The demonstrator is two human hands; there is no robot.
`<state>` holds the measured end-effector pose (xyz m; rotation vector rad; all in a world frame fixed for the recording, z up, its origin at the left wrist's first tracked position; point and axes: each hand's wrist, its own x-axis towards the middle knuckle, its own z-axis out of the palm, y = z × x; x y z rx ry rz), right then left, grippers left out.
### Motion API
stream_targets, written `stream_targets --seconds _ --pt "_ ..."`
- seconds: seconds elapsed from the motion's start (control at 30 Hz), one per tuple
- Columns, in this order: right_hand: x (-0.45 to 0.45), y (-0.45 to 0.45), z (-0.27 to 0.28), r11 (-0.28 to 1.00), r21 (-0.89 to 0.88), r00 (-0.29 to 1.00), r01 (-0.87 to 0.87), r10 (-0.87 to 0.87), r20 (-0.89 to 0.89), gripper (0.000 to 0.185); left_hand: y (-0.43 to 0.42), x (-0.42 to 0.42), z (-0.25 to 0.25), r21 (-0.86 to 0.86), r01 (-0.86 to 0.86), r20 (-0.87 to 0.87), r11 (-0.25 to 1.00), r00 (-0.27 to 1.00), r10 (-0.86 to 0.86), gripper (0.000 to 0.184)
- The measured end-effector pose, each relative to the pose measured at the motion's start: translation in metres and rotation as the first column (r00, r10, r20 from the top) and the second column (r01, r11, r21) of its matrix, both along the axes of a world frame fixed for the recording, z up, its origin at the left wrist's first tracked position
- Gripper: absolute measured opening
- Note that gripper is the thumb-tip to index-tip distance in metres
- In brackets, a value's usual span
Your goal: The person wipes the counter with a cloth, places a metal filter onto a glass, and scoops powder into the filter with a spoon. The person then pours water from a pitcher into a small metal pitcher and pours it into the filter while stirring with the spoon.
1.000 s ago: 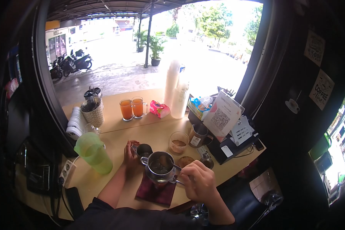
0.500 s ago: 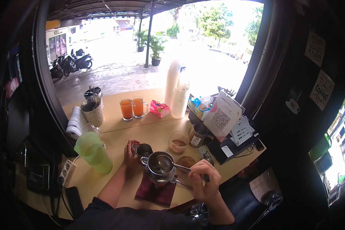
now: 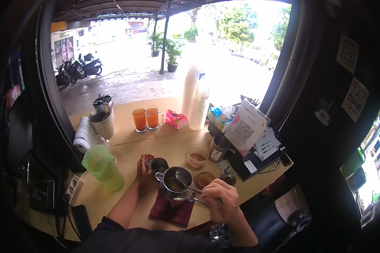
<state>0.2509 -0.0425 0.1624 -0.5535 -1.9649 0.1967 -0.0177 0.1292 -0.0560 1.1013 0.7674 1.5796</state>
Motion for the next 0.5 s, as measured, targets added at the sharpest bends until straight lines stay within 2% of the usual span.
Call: stream_targets --seconds 0.27,0.33,0.37,0.43,0.47,0.5 --pt "0.001 0.001 -0.005 0.999 -0.009 0.999 -0.042 0.042 0.006 0.013 0.003 0.000 -0.005 -0.008 0.005 0.023 1.000 1.000 -0.005 0.051" --pt "-0.001 0.001 -0.007 0.996 -0.091 0.987 0.010 -0.025 -0.157 0.016 0.004 0.000 -0.007 -0.002 0.004 0.010 1.000 1.000 -0.004 0.051" --pt "0.000 0.002 -0.010 0.996 -0.088 0.987 0.011 -0.024 -0.157 0.016 0.003 0.001 -0.006 -0.010 -0.001 0.011 1.000 1.000 0.001 0.051" --pt "0.001 0.007 -0.016 0.959 -0.273 0.829 0.078 -0.215 -0.517 0.019 0.002 0.002 -0.003 -0.018 -0.008 0.012 1.000 1.000 0.008 0.051" --pt "0.003 0.013 -0.017 0.959 -0.272 0.829 0.077 -0.214 -0.517 0.019 0.000 0.002 -0.001 -0.024 0.001 0.030 1.000 1.000 0.000 0.051" --pt "0.007 0.023 -0.016 0.945 -0.311 0.729 0.096 -0.280 -0.625 0.019 -0.001 0.002 0.001 -0.030 0.010 0.048 0.999 0.999 -0.009 0.050"
